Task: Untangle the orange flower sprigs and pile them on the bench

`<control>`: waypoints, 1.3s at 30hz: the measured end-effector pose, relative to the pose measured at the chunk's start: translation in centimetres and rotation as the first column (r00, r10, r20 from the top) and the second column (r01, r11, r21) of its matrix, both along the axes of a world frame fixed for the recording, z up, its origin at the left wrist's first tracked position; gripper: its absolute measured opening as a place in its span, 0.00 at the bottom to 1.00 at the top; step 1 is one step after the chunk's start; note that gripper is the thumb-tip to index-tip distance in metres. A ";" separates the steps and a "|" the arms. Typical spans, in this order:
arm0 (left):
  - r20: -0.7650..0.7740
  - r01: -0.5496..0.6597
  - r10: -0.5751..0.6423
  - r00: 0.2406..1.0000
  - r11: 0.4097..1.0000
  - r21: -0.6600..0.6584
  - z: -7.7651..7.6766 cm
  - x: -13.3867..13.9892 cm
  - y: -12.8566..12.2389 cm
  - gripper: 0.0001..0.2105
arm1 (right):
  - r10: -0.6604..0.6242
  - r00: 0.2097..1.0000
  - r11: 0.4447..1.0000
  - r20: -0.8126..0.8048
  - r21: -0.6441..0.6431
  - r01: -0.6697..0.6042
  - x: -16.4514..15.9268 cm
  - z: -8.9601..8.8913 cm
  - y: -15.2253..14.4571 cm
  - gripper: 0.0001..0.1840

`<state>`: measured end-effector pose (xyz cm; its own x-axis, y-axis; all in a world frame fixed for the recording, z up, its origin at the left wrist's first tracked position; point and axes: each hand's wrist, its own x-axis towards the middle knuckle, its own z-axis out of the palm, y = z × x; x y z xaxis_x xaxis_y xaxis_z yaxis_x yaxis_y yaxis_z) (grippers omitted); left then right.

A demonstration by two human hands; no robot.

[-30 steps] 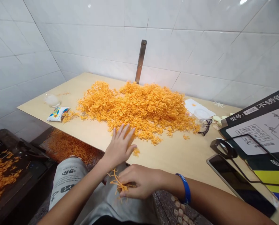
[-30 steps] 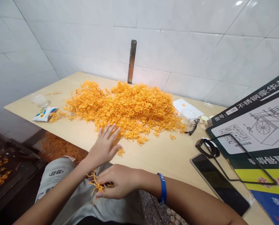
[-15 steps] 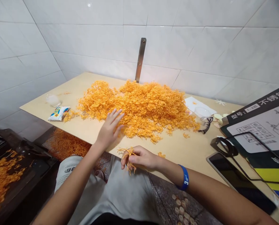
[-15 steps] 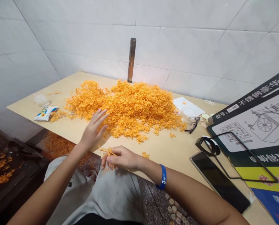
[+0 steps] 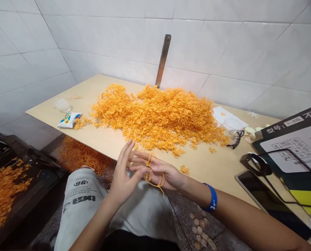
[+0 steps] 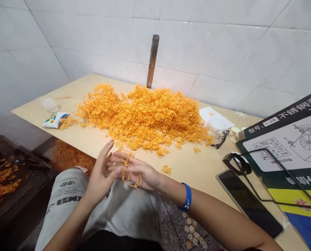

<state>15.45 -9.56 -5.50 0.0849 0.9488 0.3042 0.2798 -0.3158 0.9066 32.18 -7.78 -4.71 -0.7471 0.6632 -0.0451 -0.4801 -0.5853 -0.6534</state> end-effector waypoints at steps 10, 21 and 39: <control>0.185 0.142 -0.094 0.978 0.954 -0.266 3.6 -1.4 -1.4 0.13 | 0.375 0.905 0.836 0.200 0.349 -0.424 0.4 -0.5 0.0 0.27; -0.275 -0.521 0.444 0.853 0.692 -0.500 -2.7 -16.9 3.0 0.13 | 0.411 0.880 0.812 0.238 0.343 -0.472 0.8 -0.3 0.2 0.33; -0.064 -0.520 0.524 0.849 0.851 0.072 -4.4 -11.1 2.9 0.14 | -0.870 -0.091 0.366 0.484 0.512 -0.777 -10.2 11.7 20.4 0.24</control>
<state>4.31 -6.66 -9.88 -0.3932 0.8434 0.3661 0.4854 -0.1477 0.8617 21.99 12.66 6.99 -0.4188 0.9080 0.0100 0.9056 0.4185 -0.0686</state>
